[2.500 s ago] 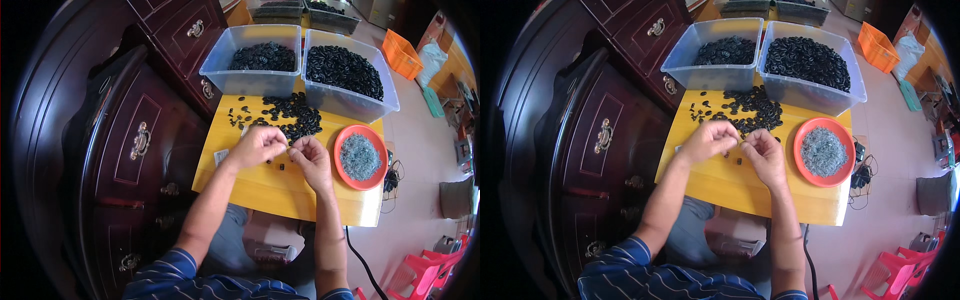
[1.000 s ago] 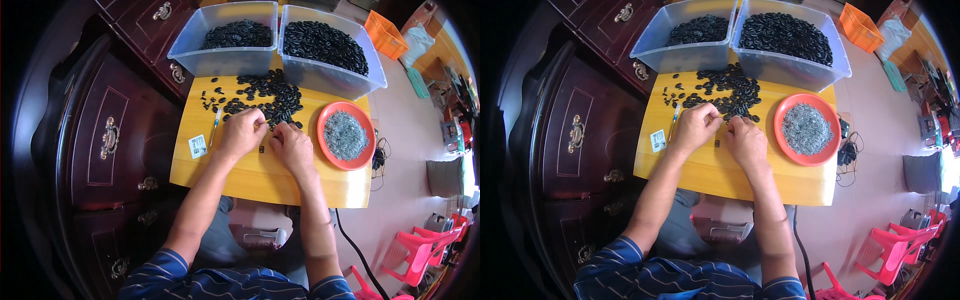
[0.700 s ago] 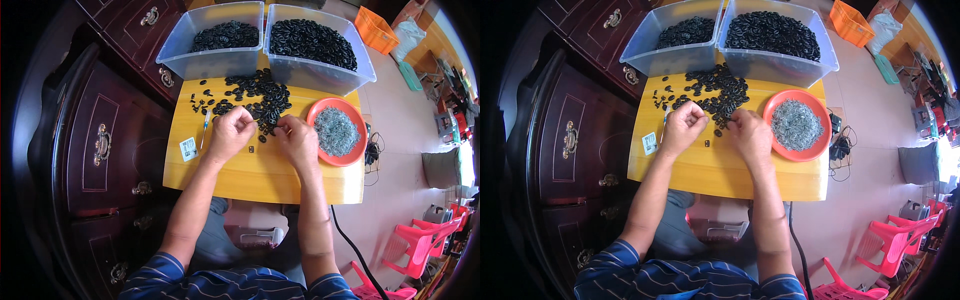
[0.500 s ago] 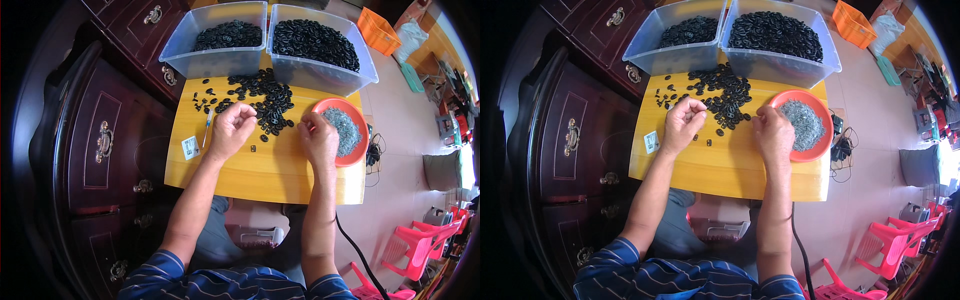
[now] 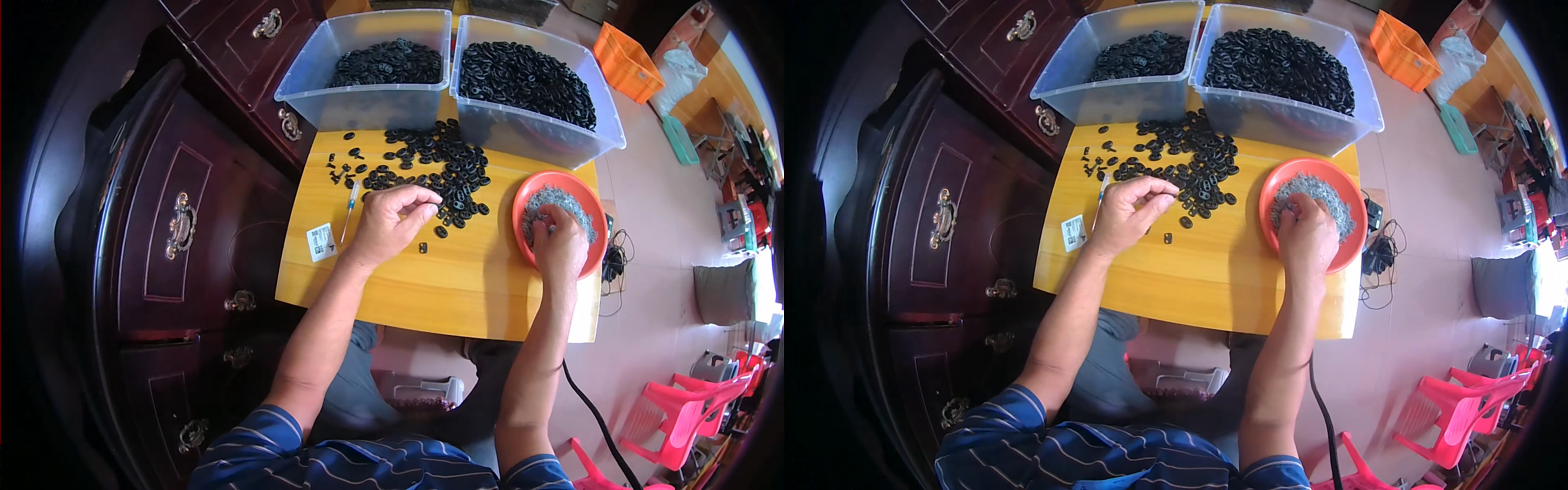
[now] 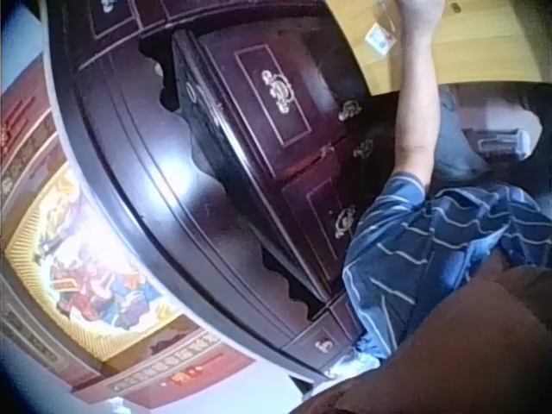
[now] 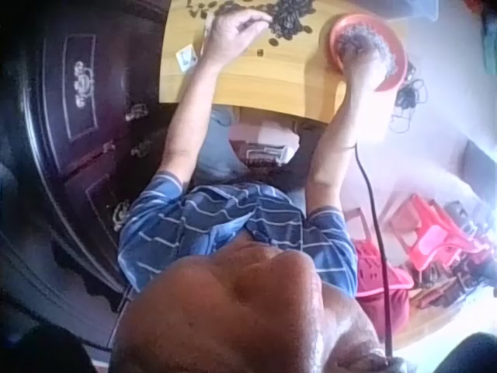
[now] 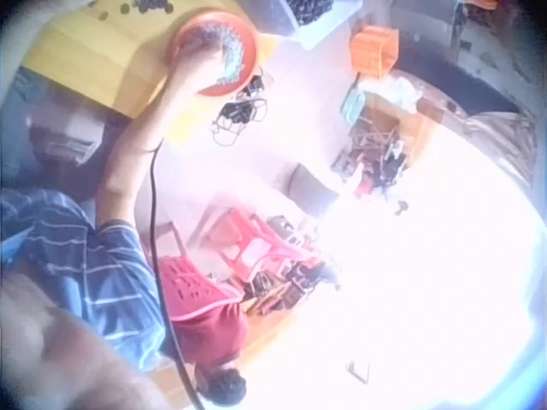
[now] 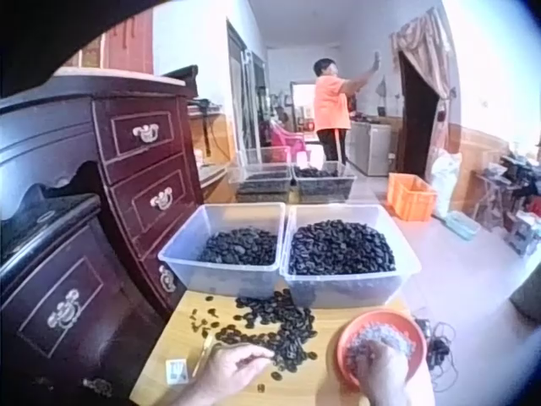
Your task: The person sorts small black plastic components and metallic pins by hand from a table into specific plastic bins.
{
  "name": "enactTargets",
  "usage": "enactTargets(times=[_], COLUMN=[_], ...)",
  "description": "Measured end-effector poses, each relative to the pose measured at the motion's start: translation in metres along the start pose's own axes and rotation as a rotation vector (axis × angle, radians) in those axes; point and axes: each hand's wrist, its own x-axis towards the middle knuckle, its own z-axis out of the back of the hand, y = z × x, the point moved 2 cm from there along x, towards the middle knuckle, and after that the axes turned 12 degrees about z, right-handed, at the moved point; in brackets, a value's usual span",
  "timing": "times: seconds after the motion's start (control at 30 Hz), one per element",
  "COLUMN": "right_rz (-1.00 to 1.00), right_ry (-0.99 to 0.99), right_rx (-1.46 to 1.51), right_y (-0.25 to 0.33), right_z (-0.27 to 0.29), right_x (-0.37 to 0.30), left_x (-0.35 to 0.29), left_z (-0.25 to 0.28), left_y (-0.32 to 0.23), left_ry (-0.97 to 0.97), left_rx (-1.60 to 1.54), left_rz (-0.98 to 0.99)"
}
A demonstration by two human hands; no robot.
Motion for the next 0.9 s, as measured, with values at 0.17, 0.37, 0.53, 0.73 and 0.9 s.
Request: enactTargets(times=[0.17,0.37,0.53,0.73,0.9], right_rz=[-0.087,-0.222,-0.216,-0.221,-0.229], right_ry=[0.042,0.081,0.1,0.112,0.055], right_rx=[0.017,-0.019,-0.018,-0.003,0.03], right_y=[-0.0042,-0.0017,-0.0068,-0.0014,-0.0009], right_z=[0.0,0.0055,-0.0005,0.0039,0.0087], right_x=[0.0041,0.0052,0.0055,0.0056,0.0025], left_x=[0.0012,-0.0031,-0.0043,-0.0057,-0.0043], left_z=[-0.0018,0.003,0.004,0.0039,0.001], left_y=[0.0018,0.0027,0.0047,0.0061,0.0011], left_ry=[0.037,0.008,0.018,0.035,0.065], left_rx=[0.008,-0.046,-0.066,-0.078,-0.025], left_rz=[0.004,0.044,0.082,0.108,0.083])
